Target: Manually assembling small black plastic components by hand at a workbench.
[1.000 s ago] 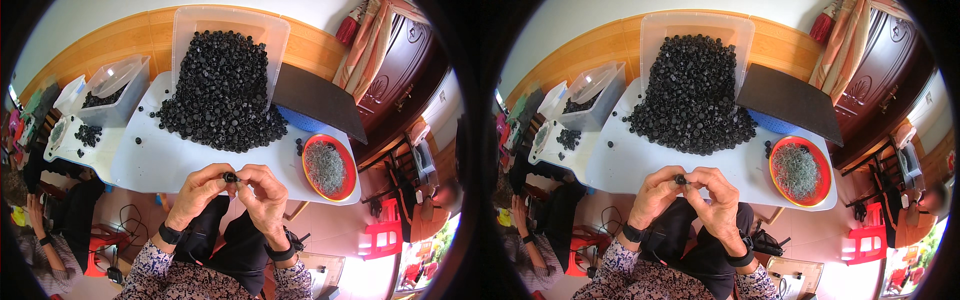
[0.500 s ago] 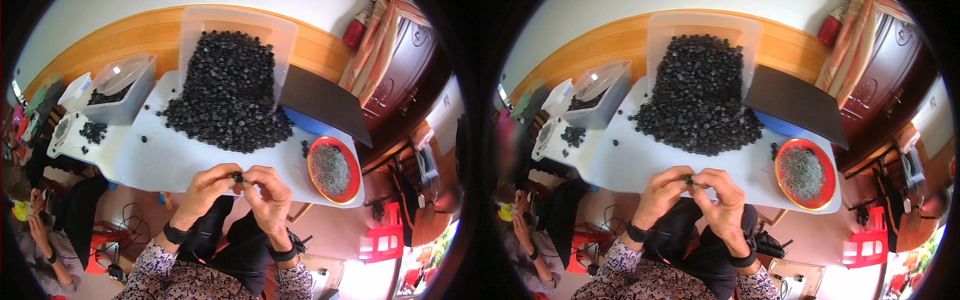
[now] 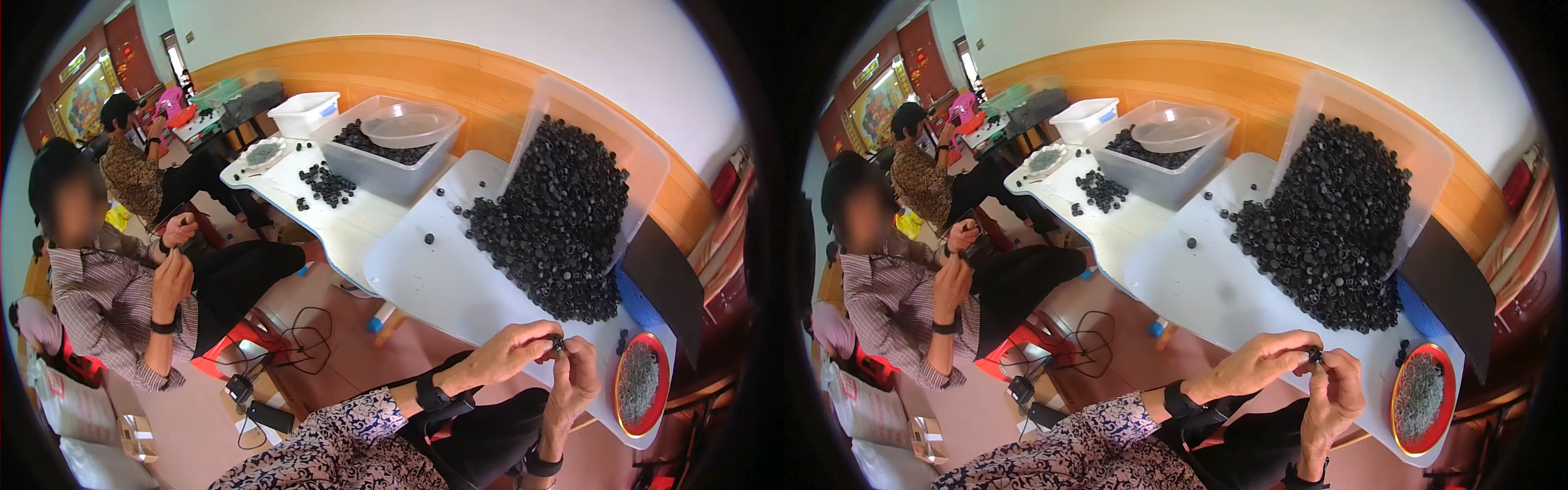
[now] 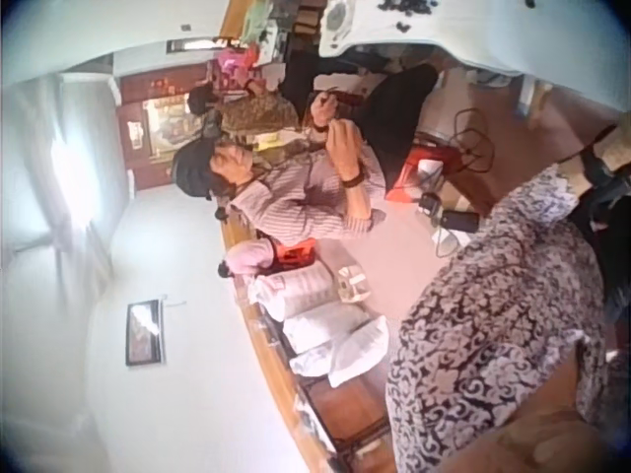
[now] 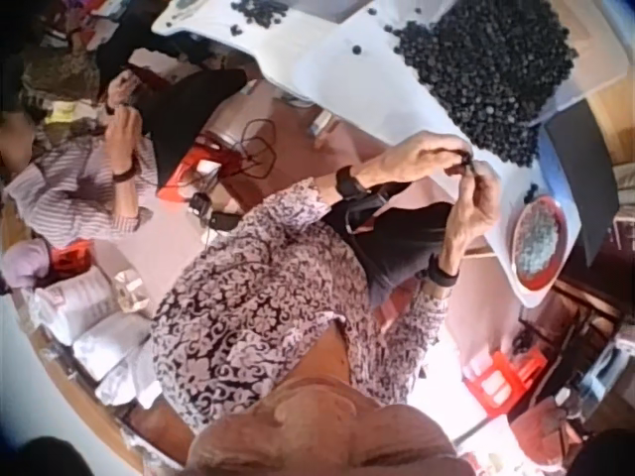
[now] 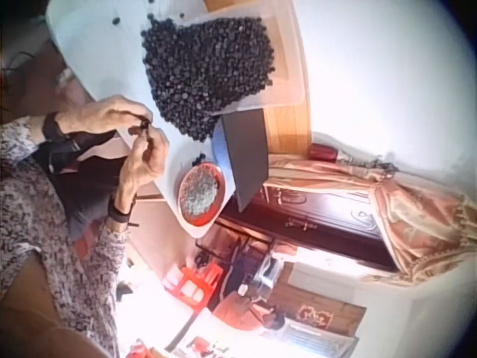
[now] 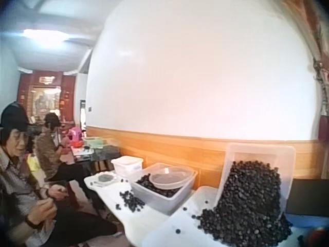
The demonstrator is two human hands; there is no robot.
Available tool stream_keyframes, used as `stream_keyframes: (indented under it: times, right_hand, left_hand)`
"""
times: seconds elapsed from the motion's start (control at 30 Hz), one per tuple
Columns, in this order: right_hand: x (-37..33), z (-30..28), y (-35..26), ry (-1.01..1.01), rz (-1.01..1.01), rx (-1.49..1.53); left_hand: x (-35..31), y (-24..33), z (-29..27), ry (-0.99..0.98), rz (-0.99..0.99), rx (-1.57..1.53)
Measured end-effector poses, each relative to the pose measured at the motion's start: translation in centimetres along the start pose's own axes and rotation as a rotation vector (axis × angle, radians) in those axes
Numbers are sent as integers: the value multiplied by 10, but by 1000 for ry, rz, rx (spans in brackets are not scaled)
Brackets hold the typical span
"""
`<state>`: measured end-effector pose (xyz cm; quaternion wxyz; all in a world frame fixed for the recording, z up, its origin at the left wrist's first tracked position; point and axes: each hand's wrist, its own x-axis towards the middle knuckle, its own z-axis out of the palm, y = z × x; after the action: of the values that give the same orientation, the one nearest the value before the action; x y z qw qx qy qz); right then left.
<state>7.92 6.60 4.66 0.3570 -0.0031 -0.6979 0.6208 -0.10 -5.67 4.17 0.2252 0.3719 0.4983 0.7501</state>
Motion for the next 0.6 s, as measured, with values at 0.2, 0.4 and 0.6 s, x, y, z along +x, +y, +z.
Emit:
stream_keyframes:
  times: [0.2, 0.4, 0.6]
  right_hand:
    - [4, 6, -2, -9, -22, -129]
    - [4, 8, 4, -30, -24, -127]
    - [4, 8, 9, 9, 10, -119]
  left_hand:
    - [-2, -4, -2, 48, 22, 85]
    - [-4, -4, -4, 75, 1, 24]
    - [-4, -1, -5, 98, 19, 130]
